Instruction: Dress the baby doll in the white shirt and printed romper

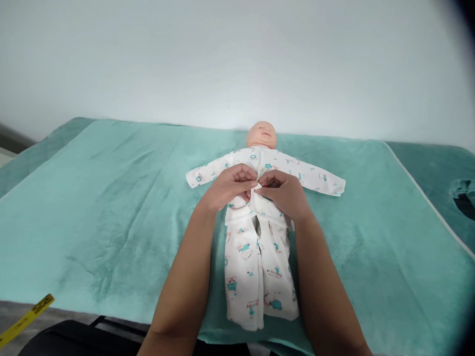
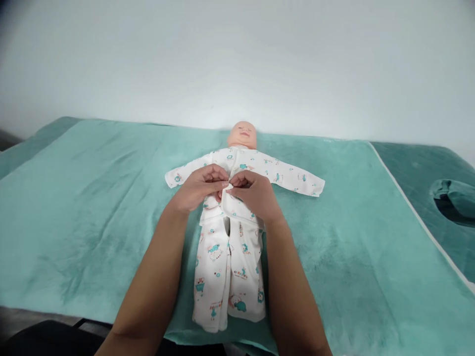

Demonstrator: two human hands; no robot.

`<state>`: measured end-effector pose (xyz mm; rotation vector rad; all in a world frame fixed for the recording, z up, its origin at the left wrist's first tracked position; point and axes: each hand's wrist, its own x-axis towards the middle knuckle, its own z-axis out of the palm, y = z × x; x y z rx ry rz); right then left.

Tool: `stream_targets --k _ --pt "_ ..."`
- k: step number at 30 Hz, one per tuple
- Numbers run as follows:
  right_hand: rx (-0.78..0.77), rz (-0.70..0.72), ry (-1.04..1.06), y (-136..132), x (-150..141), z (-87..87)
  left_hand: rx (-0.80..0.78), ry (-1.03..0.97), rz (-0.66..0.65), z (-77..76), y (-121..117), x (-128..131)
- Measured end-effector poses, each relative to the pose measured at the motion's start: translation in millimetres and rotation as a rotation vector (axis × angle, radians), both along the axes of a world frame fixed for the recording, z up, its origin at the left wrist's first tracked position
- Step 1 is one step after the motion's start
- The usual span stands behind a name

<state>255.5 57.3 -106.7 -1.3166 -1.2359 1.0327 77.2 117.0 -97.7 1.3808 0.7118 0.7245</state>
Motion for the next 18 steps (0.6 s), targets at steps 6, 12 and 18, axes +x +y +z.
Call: stream_targets --k 6,12,18 --pt "-0.018 0.003 -0.008 -0.8 -1.4 3.7 0.016 0.063 -0.032 4.4 -3.7 -0.5" --pt "-0.022 0.014 -0.026 -1.7 -0.9 5.4 0.003 0.064 0.000 3.8 -2.7 -2.5" --pt "-0.023 0.050 -0.024 -2.3 2.4 5.4 0.002 0.024 0.013 -1.1 -1.4 -0.6"
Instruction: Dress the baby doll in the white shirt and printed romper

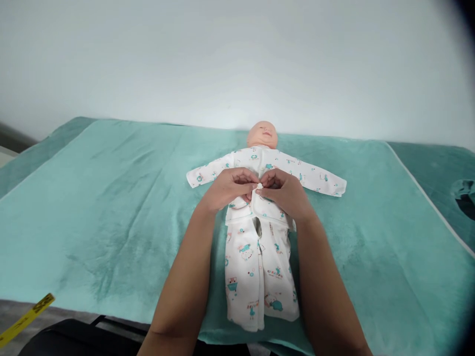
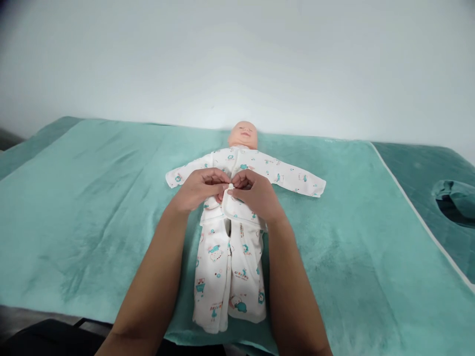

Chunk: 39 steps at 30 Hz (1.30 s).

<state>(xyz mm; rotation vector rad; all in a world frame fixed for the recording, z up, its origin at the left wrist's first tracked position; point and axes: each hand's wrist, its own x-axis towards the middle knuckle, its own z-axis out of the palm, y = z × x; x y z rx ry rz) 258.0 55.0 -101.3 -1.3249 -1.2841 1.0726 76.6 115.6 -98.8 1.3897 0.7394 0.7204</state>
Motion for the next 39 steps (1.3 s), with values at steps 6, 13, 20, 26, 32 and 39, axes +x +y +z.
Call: stream_targets --k 6,13,20,26,32,39 --pt "-0.014 0.020 0.030 0.0 1.3 0.7 0.012 0.006 -0.008 0.5 -0.2 1.5" --pt "-0.026 -0.012 0.075 2.0 0.5 -1.2 -0.004 -0.094 -0.022 -3.8 2.2 0.9" --pt "0.028 0.037 0.113 2.6 4.3 -5.5 0.017 -0.154 -0.010 -7.6 3.2 3.8" --pt "0.047 0.066 0.114 1.4 5.5 -4.7 0.020 -0.119 -0.024 -6.0 2.9 3.6" --pt "0.087 0.097 0.110 0.7 5.6 -3.8 0.022 -0.118 -0.041 -4.4 1.9 3.5" --pt "0.037 0.082 0.085 -1.3 4.4 0.9 0.017 -0.166 0.001 -6.5 0.1 6.4"
